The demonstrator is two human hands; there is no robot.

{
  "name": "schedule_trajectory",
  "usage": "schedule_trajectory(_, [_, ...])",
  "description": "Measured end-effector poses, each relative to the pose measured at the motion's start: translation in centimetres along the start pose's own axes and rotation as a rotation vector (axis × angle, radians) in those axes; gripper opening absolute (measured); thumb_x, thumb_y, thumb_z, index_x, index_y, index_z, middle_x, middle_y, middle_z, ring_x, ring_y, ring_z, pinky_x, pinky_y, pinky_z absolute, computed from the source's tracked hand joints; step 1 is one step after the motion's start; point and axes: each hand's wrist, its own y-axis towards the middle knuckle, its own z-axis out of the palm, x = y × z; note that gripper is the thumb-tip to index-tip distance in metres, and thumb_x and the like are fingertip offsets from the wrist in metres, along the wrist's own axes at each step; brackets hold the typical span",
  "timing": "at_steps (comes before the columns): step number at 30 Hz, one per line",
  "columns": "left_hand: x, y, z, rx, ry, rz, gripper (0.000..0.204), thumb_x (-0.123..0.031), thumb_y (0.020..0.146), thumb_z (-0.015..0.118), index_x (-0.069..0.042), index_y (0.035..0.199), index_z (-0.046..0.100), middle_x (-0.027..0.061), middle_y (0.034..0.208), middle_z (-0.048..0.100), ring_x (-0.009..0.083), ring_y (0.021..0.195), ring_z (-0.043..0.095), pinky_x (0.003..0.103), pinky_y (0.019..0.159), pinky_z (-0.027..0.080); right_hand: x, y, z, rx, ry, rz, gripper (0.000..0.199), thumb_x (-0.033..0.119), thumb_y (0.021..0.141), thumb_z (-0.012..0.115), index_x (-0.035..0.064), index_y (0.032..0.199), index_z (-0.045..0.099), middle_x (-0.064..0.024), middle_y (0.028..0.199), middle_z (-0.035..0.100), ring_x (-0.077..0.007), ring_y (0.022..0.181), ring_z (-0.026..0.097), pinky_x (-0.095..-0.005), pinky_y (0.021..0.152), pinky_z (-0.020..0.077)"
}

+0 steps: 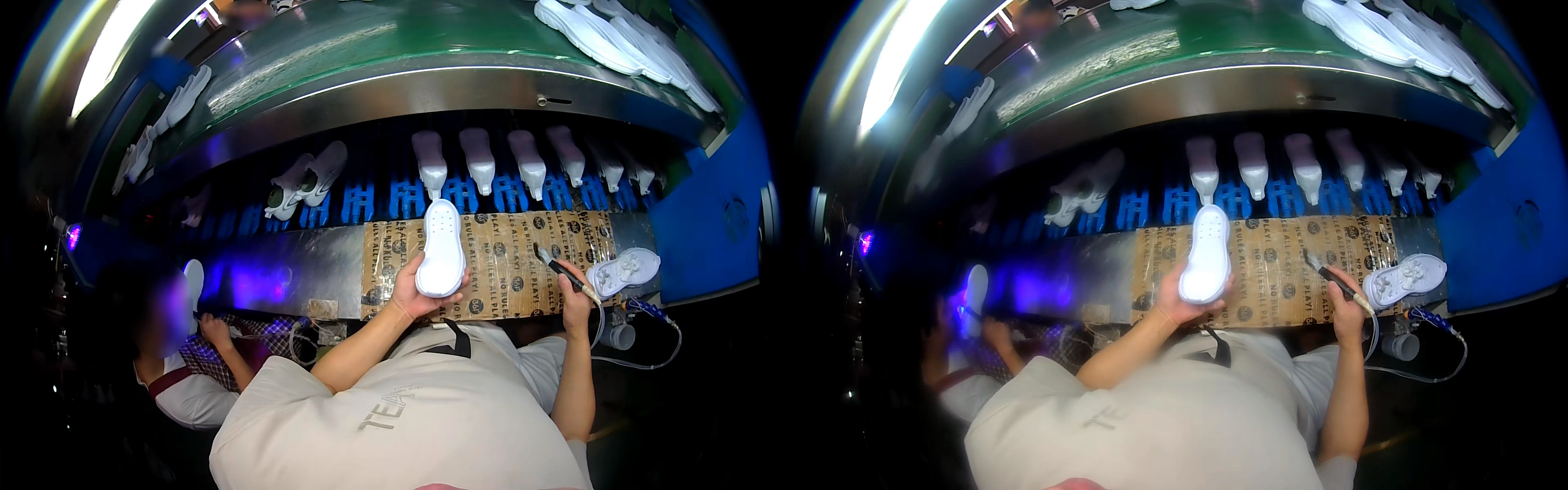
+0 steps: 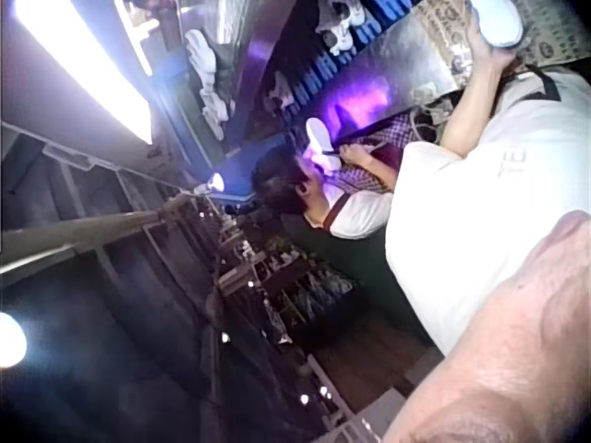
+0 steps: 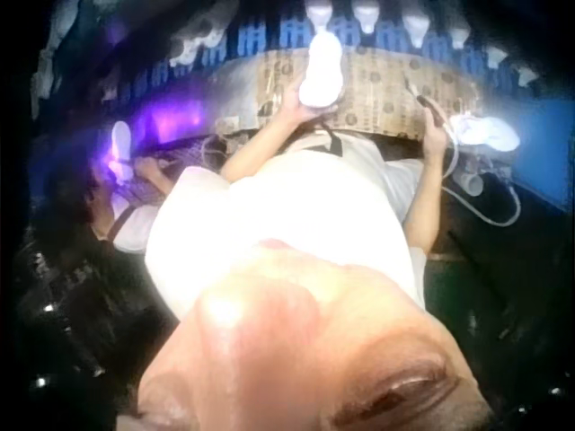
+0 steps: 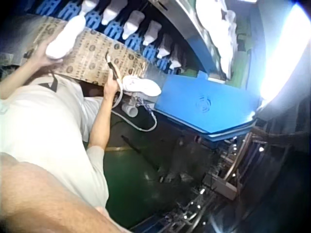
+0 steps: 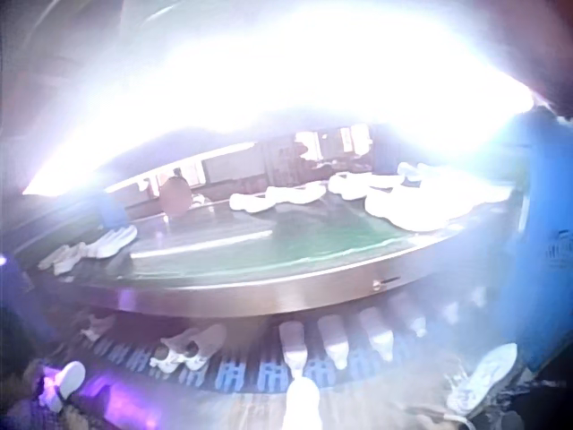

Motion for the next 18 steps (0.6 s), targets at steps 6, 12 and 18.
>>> schedule_trajectory(6, [-4.0, -2.0, 10.2, 0.357, 0.206, -0.433, 0.082, -0.037, 0.095, 0.058, -0.007, 0.161, 0.021, 0.0479, 0.129, 0.047, 0.0527, 0.109, 0.066, 0.055, 0.071, 0.066, -5.8, -0.9, -0.1, -0.11, -0.013, -0.024, 0.03, 0.011, 0.1, 0.067, -0.0004, 0.128, 0.067, -0.0012, 0.114, 0.066, -0.0085, 0.088, 0.056, -0.0235, 0.081, 0.0464])
schedule_trajectory(12, [-16.9, 2.7, 28.9, 0.68, 0.554, 0.341, 0.082, -0.054, 0.106, 0.037, 0.0, 0.161, 0.009, 0.0487, 0.148, 0.023, 0.0584, 0.126, 0.052, 0.055, 0.094, 0.06, -6.3, -1.1, -0.6, -0.101, 0.05, 0.032, 0.03, 0.01, 0.099, 0.067, -0.0018, 0.127, 0.067, -0.0069, 0.118, 0.068, -0.0133, 0.098, 0.061, -0.0266, 0.09, 0.0478])
schedule_trajectory(18, [-21.8, 4.3, 31.3, 0.166, 0.956, 0.852, 0.069, -0.042, 0.111, 0.035, 0.011, 0.154, 0.02, 0.0433, 0.152, 0.032, 0.0496, 0.133, 0.052, 0.053, 0.104, 0.054, -6.6, -1.1, -0.5, -0.129, 0.019, -0.01, 0.031, 0.011, 0.099, 0.068, -0.0012, 0.127, 0.068, -0.0043, 0.111, 0.069, -0.0121, 0.088, 0.06, -0.0258, 0.081, 0.0485])
